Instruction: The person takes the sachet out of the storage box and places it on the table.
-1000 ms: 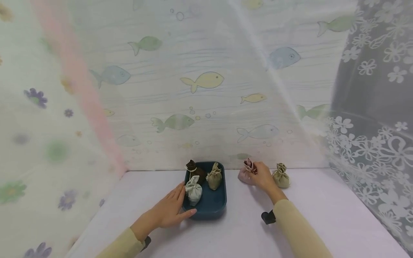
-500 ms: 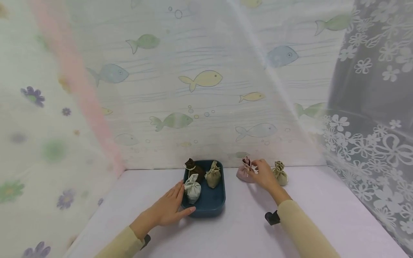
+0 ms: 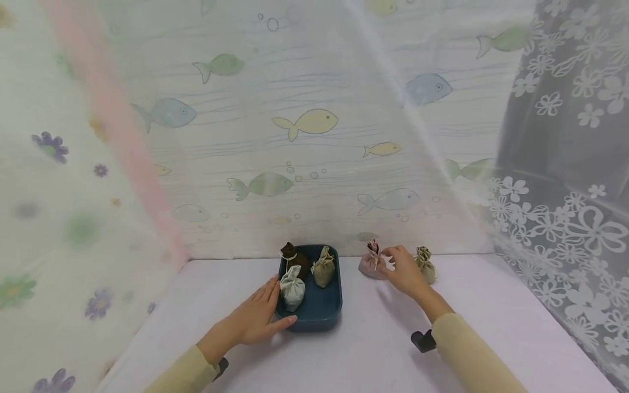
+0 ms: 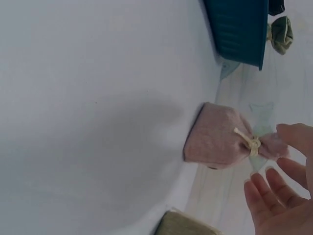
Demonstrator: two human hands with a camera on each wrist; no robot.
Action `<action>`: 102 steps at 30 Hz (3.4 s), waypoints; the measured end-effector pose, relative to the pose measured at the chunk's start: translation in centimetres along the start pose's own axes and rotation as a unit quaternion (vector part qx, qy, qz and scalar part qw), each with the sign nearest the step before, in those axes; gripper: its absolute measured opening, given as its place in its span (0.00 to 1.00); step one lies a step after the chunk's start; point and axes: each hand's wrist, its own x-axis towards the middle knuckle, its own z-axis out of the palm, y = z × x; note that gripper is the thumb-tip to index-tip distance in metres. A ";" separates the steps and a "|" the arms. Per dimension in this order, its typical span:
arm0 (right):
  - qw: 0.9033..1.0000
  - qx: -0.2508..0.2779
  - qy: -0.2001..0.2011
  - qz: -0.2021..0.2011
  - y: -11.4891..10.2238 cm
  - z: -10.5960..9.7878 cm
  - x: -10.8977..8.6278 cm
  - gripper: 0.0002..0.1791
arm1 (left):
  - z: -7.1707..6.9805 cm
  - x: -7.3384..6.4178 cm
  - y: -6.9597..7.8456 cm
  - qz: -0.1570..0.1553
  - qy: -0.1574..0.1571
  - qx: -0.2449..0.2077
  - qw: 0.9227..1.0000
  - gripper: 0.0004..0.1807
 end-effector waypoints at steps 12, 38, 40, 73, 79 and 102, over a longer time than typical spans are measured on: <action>0.999 0.021 -0.009 -0.039 -2.2 0.5 -1.1 0.20 | -0.1 0.0 -0.1 0.002 0.008 0.000 1.000 0.62; 0.989 0.089 -0.075 -0.086 -8.2 5.8 -1.0 0.22 | -0.2 -0.1 0.1 0.003 0.006 -0.012 1.000 0.61; 0.989 0.089 -0.078 -0.094 -8.5 6.3 -1.0 0.22 | -0.3 -0.2 0.2 0.002 0.006 -0.011 1.000 0.61; 0.992 0.109 -0.059 -0.025 -12.4 12.9 1.2 0.16 | -0.2 -0.1 0.2 0.002 0.008 -0.006 1.000 0.59; 0.990 0.132 -0.054 -0.010 -12.6 13.4 1.5 0.17 | -0.2 0.0 0.1 -0.001 0.007 -0.006 1.000 0.61; 0.990 0.104 -0.092 -0.015 -12.6 13.9 1.4 0.03 | 0.3 0.1 0.1 -0.001 0.008 -0.016 1.000 0.60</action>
